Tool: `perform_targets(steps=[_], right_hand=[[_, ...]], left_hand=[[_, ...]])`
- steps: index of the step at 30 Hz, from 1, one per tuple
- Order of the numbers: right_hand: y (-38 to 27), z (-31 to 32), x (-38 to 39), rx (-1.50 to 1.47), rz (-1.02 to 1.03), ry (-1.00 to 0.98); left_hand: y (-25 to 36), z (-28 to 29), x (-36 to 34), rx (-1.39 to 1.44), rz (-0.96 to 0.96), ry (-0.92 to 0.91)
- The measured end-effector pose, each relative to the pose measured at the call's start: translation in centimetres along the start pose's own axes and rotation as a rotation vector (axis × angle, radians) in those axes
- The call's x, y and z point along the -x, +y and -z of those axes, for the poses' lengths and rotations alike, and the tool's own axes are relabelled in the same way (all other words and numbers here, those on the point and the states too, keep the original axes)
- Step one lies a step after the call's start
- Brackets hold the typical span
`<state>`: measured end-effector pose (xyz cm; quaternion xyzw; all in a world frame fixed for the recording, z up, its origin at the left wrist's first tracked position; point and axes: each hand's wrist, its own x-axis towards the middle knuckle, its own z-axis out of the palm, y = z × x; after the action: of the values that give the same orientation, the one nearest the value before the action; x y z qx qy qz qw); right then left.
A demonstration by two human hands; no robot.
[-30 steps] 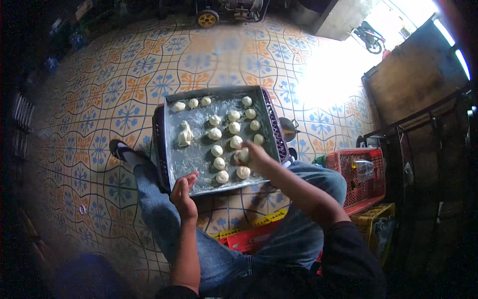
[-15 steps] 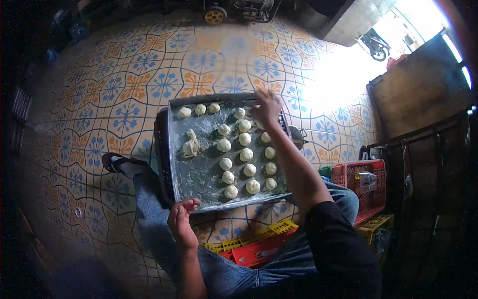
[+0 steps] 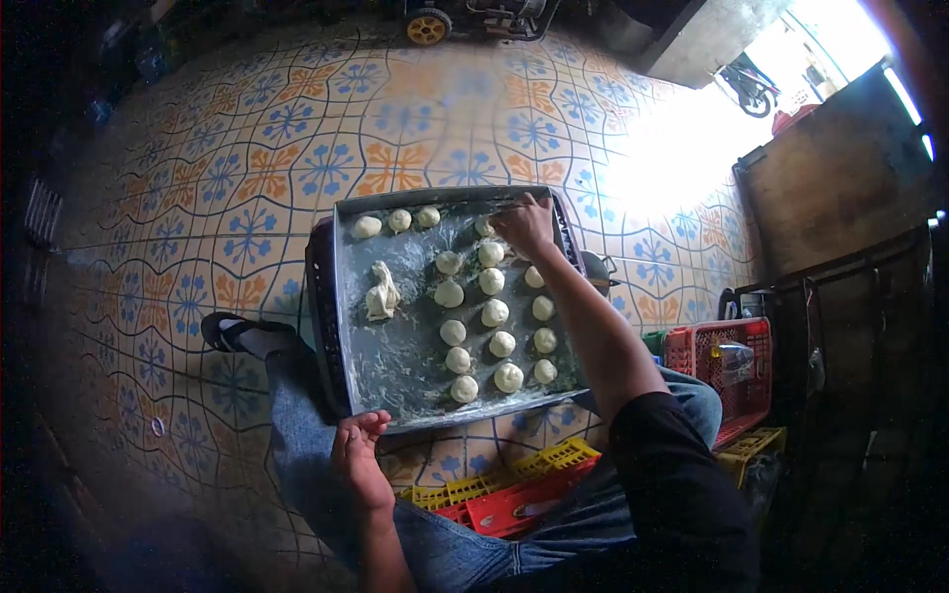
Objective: The person picks up small pieces of dough from a metal tray, rolls them between their palms to form rounds, and places them back onto the tray in organized rows.
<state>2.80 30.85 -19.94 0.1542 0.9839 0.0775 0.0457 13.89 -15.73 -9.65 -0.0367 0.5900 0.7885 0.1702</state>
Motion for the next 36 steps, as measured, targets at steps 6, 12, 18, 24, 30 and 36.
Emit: perform_targets(steps=[6, 12, 18, 24, 30, 36], right_hand=[[0.7, -1.2, 0.4, -0.135, 0.179, 0.241], [-4.2, 2.1, 0.2, -0.531, 0.116, 0.589], [-20.7, 4.3, 3.7, -0.572, 0.504, 0.063], [-24.2, -7.0, 3.8, -0.519, 0.334, 0.188], [-23.9, 5.0, 8.5, -1.513, 0.153, 0.239], [-19.3, 14.1, 21.0, -2.473, 0.102, -0.380]], left_hand=[[0.1, -0.8, 0.1, 0.079, 0.002, 0.000], [0.3, -0.4, 0.3, 0.078, 0.009, 0.018], [0.3, 0.5, 0.7, 0.072, 0.001, -0.003], [-0.1, -1.5, -0.2, 0.078, 0.056, 0.012], [0.2, 0.4, 0.1, 0.001, 0.038, 0.058], [-1.1, -0.8, 1.0, 0.023, -0.047, -0.142]])
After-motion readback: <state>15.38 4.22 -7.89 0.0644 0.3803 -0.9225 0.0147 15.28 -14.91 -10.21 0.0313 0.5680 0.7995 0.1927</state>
